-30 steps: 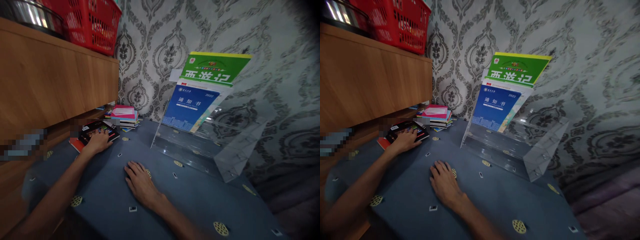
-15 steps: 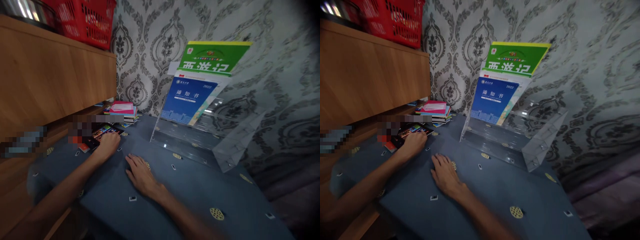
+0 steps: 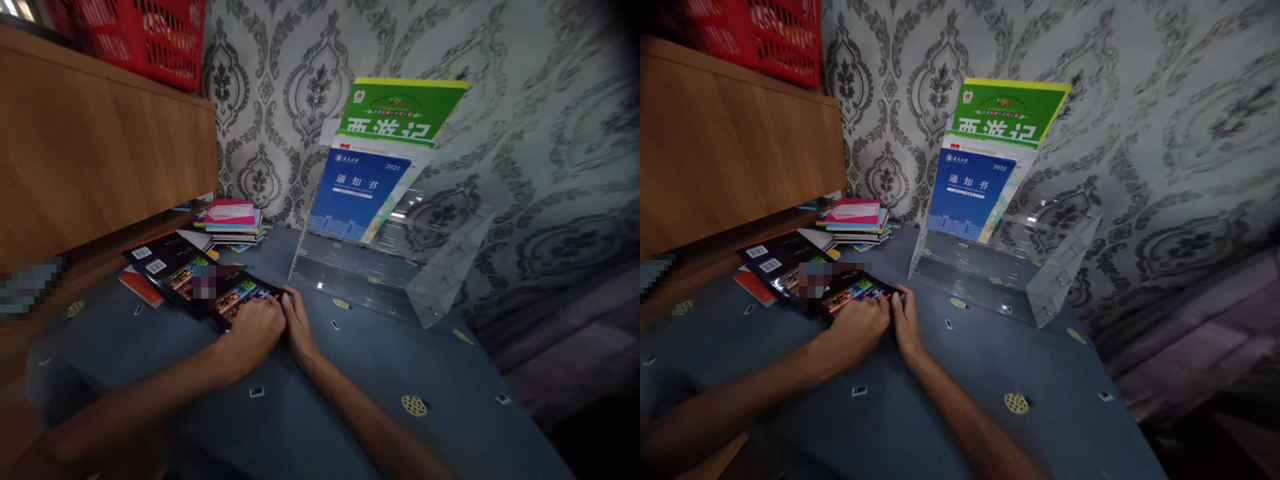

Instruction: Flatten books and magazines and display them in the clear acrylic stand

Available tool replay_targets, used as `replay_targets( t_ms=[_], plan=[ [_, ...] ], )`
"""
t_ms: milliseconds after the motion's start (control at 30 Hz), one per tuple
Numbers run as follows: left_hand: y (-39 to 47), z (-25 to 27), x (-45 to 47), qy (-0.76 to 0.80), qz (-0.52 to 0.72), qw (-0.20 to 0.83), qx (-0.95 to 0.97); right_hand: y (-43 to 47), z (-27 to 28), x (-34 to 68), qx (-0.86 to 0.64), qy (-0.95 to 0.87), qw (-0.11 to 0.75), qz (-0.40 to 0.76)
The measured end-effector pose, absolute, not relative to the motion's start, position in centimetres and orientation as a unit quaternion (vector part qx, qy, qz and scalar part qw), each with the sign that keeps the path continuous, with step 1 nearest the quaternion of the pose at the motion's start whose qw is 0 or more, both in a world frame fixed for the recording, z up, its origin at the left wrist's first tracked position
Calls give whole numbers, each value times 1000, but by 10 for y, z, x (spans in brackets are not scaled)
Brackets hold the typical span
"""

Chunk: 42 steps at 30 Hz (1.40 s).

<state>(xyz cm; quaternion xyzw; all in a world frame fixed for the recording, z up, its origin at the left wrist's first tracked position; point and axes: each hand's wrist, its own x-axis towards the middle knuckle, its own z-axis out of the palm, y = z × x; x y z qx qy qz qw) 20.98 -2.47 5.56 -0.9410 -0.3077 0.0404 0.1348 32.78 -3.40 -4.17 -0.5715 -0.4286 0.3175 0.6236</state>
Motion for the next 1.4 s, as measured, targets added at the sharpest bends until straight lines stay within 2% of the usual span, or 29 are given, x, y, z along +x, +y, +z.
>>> replay_targets(
  t_ms=[200, 433, 533, 733, 833, 1000, 1067, 1167, 1300, 1400],
  plan=[
    [-61, 36, 233, -200, 1, 86, -976, -63, -48, 366, -592, -369, 637, 328],
    [-36, -6, 238, -135, -107, -8, -985, -93, -48, 406, -653, -424, 594, 204],
    [-2, -18, 238, -147, -95, -42, -984, -96, -47, 410, -676, -445, 562, 170],
    [66, -26, 227, -265, -68, -74, -959, -99, -43, 406, -706, -449, 523, 165],
    [78, -27, 222, -262, -85, -69, -959, -98, -45, 410, -712, -455, 512, 153],
    [70, -22, 219, -274, -113, 6, -955, -93, -49, 431, -713, -469, 507, 121],
    [66, -21, 218, -273, -121, 30, -954, -92, -43, 432, -737, -484, 468, 57],
    [64, -21, 217, -267, -139, 40, -953, -91, -28, 409, -755, -554, 348, -38],
    [66, -25, 215, -257, -152, 34, -954, -81, -15, 351, -651, -725, 220, 39],
    [67, -27, 213, -256, -149, 29, -955, -70, -16, 325, -627, -756, 178, 61]
  ],
)
